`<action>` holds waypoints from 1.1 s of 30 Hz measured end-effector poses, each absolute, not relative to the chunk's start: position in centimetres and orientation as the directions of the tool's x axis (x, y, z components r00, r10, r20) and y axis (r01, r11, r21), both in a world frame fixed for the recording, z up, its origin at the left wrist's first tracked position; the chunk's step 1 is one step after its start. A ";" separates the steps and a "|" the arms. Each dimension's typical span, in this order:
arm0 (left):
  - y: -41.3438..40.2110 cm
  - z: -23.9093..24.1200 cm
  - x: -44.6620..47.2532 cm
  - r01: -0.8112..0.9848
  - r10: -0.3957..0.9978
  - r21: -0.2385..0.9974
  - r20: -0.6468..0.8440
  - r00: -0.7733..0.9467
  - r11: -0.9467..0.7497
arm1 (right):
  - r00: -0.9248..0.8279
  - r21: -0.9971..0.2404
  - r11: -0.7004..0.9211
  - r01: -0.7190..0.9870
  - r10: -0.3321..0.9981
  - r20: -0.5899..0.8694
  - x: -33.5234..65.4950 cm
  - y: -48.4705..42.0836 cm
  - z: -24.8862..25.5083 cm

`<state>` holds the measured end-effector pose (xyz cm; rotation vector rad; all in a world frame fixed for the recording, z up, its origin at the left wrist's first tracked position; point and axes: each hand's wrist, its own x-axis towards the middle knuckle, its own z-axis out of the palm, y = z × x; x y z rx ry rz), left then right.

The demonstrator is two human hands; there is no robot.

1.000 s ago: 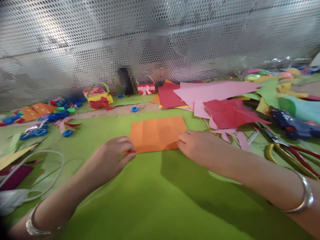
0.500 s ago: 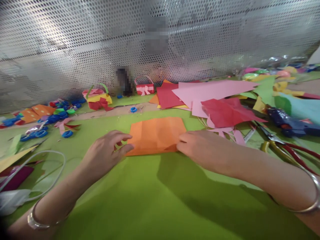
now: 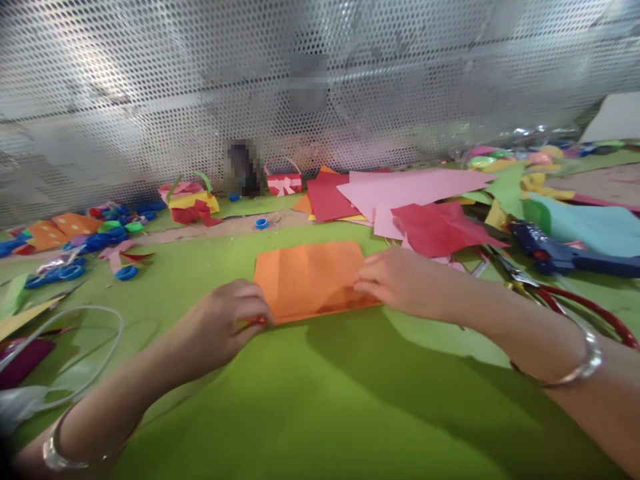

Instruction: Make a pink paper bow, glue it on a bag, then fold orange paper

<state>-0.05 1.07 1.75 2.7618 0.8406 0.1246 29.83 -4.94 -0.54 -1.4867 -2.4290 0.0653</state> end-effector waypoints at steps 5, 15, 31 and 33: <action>0.7 2.1 0.1 0.505 0.492 0.219 -0.115 0.863 -0.835 | -0.207 -0.240 0.298 0.924 0.917 0.341 31.0 -2.2 -2.0; 0.3 1.9 0.3 0.562 0.562 0.294 -0.094 0.822 -0.773 | -0.163 -0.396 0.278 0.875 0.940 0.300 29.7 -1.7 -2.2; -0.2 1.6 0.7 0.681 0.704 0.340 -0.070 0.707 -0.649 | 0.088 -0.695 0.245 0.676 0.910 0.406 28.3 -2.9 -0.7; 0.2 1.5 0.5 0.762 0.832 0.365 0.073 0.549 -0.535 | 0.134 -0.773 0.263 0.578 0.903 0.407 28.5 -3.5 -0.1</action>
